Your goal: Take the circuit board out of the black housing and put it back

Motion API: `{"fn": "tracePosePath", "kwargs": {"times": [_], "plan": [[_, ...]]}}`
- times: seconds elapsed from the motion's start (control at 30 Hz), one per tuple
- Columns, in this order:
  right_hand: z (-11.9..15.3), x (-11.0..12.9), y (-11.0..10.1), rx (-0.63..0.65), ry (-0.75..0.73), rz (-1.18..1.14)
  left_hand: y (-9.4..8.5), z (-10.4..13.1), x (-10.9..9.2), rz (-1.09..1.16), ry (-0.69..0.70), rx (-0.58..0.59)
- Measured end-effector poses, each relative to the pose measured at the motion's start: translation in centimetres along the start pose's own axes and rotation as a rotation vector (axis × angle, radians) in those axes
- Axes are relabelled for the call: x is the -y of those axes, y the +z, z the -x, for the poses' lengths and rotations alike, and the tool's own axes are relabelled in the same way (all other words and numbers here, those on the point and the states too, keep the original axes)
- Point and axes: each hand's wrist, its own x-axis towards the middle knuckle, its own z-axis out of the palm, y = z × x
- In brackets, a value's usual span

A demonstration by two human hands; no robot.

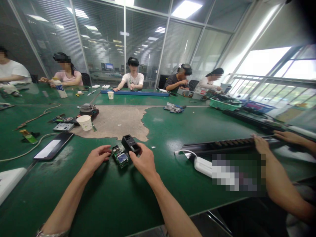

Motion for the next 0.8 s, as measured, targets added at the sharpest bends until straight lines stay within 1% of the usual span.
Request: {"fn": "tracePosePath", "kwargs": {"times": [0.1,0.2,0.3,0.53,0.67,0.8], "plan": [[0.3,1.3,-0.1,-0.025,-0.081,-0.159,0.1,0.1,0.0,0.007,0.010,-0.006],[0.9,2.1,0.3,-0.003,-0.138,-0.201,0.1,0.1,0.0,0.016,0.018,0.000],[1.5,2.3,0.9,0.003,-0.165,-0.166,0.1,0.1,-0.1,0.009,0.024,0.010],[2.1,2.0,2.2,0.001,-0.174,-0.086,0.1,-0.1,0.1,-0.005,0.034,0.009],[2.3,2.1,2.4,0.024,-0.192,-0.035,-0.1,-0.3,0.5,0.014,0.027,0.023],[2.7,1.8,2.4,0.073,-0.170,0.029,-0.2,-0.5,0.9,0.017,0.022,0.024]]}}
